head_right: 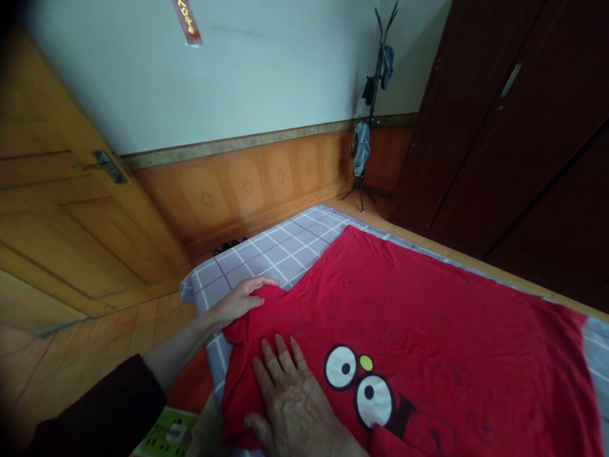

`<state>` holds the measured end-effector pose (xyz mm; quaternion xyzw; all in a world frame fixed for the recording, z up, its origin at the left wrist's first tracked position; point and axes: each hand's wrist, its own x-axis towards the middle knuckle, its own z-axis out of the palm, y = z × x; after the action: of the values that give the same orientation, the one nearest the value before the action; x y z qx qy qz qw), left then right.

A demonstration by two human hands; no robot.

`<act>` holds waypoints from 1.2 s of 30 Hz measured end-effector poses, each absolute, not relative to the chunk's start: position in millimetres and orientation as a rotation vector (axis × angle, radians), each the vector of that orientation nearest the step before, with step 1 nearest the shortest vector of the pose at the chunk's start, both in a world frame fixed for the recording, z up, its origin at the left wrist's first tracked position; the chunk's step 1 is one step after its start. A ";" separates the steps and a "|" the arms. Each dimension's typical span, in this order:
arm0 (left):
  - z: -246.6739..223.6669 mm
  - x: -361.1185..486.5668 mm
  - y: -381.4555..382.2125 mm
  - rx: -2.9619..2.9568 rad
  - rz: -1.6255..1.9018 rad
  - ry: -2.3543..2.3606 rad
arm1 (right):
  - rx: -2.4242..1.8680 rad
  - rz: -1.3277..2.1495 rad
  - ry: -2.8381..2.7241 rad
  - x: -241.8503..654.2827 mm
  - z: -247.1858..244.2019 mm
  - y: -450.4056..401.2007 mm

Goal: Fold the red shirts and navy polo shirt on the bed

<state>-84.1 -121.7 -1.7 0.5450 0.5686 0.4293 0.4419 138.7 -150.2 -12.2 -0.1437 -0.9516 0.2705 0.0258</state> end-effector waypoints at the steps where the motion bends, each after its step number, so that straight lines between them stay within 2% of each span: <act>1: -3.5 -85.3 -121.5 1.321 1.071 1.403 | -0.432 0.831 -2.946 138.7 -11.9 -150.3; 11: -6.2 -112.2 -132.3 1.408 1.037 1.590 | -0.370 0.803 -2.960 142.5 -14.5 -147.6; 18: -3.0 -135.1 -162.6 1.595 0.694 1.878 | -0.238 0.713 -2.939 143.7 3.0 -152.4; 23: -5.1 -133.4 -167.6 1.747 0.574 2.169 | -0.100 0.724 -2.987 137.6 -10.7 -151.3; 30: -15.1 -125.5 -172.4 1.982 0.527 2.193 | -0.044 0.704 -2.970 138.0 -6.4 -155.1; 36: -16.4 -130.3 -166.2 1.805 0.522 2.200 | -0.027 0.700 -2.960 137.3 -14.6 -160.5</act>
<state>-130.3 -166.2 -16.4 0.6190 0.7546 0.1790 0.1240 137.3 -160.5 -14.6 -0.0088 -0.9719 0.2300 0.0499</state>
